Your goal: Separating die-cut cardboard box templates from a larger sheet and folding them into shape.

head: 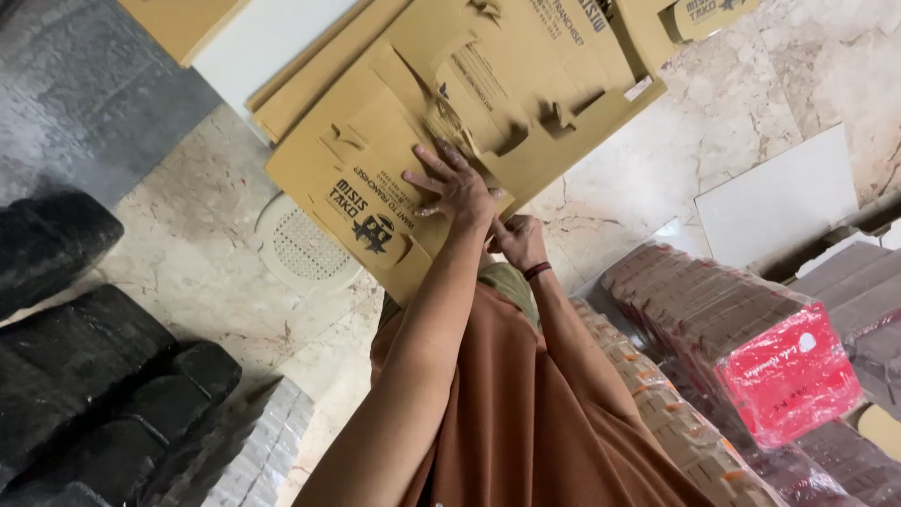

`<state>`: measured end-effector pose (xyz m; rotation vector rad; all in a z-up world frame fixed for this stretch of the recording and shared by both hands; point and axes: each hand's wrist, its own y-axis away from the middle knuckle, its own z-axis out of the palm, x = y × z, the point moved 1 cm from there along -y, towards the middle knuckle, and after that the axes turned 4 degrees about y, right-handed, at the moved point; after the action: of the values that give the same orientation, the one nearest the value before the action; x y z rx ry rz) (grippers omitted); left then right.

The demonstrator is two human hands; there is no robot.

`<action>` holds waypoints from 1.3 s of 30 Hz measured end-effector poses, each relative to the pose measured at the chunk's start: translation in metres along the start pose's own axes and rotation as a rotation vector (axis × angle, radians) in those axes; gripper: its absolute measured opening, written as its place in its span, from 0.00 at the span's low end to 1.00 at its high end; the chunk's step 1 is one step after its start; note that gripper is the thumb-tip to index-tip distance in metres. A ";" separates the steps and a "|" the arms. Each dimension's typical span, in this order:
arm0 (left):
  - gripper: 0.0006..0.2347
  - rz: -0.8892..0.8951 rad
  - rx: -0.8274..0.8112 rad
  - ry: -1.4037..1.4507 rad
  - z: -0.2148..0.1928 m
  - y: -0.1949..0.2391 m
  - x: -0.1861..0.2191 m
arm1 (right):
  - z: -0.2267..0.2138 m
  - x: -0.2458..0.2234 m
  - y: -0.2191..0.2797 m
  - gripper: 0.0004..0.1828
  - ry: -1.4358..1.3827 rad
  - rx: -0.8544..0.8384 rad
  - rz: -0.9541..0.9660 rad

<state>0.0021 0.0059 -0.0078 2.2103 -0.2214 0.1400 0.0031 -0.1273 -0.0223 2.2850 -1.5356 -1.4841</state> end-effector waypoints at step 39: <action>0.49 0.370 -0.001 -0.381 -0.027 -0.020 -0.032 | 0.012 -0.024 -0.004 0.14 -0.276 -0.036 -0.155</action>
<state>-0.0255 0.0427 -0.0126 2.1601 -0.8404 -0.0824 -0.0042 -0.1023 -0.0147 2.3042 -1.3981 -1.9211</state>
